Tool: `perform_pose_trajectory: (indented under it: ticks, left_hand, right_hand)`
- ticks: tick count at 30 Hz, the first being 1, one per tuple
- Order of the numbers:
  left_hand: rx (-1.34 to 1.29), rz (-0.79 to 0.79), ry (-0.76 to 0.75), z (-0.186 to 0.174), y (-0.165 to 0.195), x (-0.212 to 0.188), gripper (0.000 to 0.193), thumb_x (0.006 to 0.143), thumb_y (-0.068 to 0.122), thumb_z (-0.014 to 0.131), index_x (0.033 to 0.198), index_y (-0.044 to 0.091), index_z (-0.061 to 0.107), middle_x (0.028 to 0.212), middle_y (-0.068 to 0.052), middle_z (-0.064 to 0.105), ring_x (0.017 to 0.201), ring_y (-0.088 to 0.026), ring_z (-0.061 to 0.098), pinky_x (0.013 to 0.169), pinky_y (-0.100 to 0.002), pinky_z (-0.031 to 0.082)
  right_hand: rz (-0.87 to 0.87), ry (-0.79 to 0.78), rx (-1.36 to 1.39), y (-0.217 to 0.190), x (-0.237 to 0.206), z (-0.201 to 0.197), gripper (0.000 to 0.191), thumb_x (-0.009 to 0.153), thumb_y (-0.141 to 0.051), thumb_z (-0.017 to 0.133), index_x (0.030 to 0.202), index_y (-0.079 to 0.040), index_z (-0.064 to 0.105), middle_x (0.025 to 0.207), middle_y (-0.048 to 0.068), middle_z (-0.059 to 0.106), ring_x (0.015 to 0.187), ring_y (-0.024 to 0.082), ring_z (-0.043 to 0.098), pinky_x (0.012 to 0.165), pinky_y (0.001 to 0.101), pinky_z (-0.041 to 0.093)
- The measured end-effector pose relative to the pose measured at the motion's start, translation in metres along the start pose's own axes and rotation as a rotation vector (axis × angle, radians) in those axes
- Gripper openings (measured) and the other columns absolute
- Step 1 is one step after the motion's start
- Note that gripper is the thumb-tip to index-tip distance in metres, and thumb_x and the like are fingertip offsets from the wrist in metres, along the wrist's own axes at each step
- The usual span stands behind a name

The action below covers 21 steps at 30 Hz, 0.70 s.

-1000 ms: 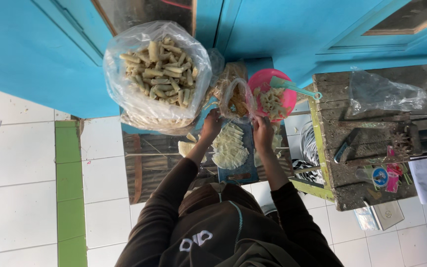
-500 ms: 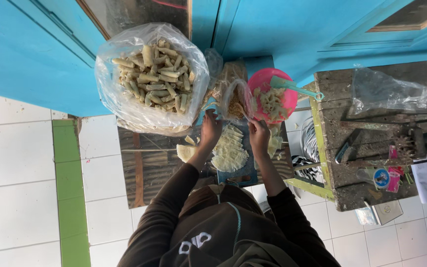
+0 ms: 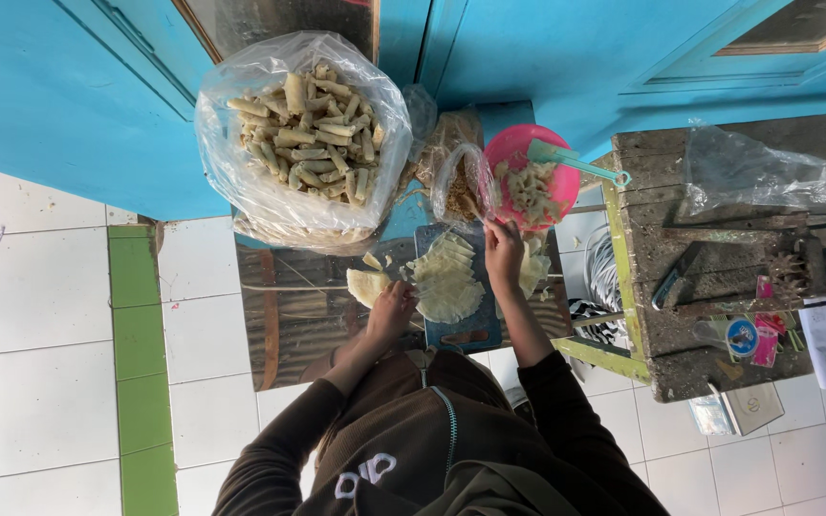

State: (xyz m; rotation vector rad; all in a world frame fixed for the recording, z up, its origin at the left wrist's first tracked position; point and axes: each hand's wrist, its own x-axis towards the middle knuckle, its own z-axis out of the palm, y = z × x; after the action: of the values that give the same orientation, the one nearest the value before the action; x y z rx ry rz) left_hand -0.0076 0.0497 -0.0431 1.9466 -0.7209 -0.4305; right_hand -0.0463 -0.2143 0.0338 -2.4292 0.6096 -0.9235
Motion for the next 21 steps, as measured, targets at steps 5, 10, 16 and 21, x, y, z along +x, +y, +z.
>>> perform_pose_trajectory:
  ticks: [5,10,16,21]
  left_hand:
    - [0.298,-0.033,-0.091,0.003,0.02,0.005,0.03,0.083,0.027,0.079,0.104,0.011,0.064,0.109,-0.013,0.062,0.107,-0.035,0.061,0.089,-0.048,0.048]
    - [0.296,-0.041,-0.104,0.0,0.028,0.009,0.029,0.081,0.026,0.079,0.099,0.011,0.062,0.106,-0.01,0.065,0.107,-0.032,0.062,0.091,-0.045,0.047]
    - [0.23,-0.046,-0.089,0.001,0.025,0.005,0.033,0.084,0.023,0.077,0.106,0.01,0.056,0.1,-0.008,0.071,0.1,-0.032,0.067,0.087,-0.046,0.05]
    - [0.178,-0.165,-0.132,0.004,0.021,-0.005,0.039,0.086,0.027,0.077,0.112,0.012,0.053,0.092,-0.007,0.073,0.087,-0.03,0.073,0.074,-0.044,0.055]
  right_hand:
    - [0.206,-0.043,0.146,-0.01,0.004,0.006,0.014,0.095,-0.011,0.076,0.108,-0.006,0.079,0.082,0.01,0.066,0.072,0.022,0.067,0.067,0.0328,0.053]
    - [0.636,-0.1,0.44,-0.012,0.007,-0.001,0.019,0.098,-0.017,0.074,0.112,-0.005,0.078,0.083,0.004,0.073,0.065,0.006,0.068,0.055,0.0236,0.051]
    - [0.874,-0.043,0.781,-0.01,0.009,-0.008,0.022,0.091,-0.009,0.077,0.111,0.001,0.077,0.089,0.002,0.074,0.064,0.009,0.065,0.055,0.0217,0.048]
    - [0.89,-0.122,0.818,0.001,-0.035,-0.035,0.025,0.095,-0.011,0.076,0.117,0.0,0.076,0.09,0.001,0.072,0.068,0.007,0.064,0.059,0.0205,0.047]
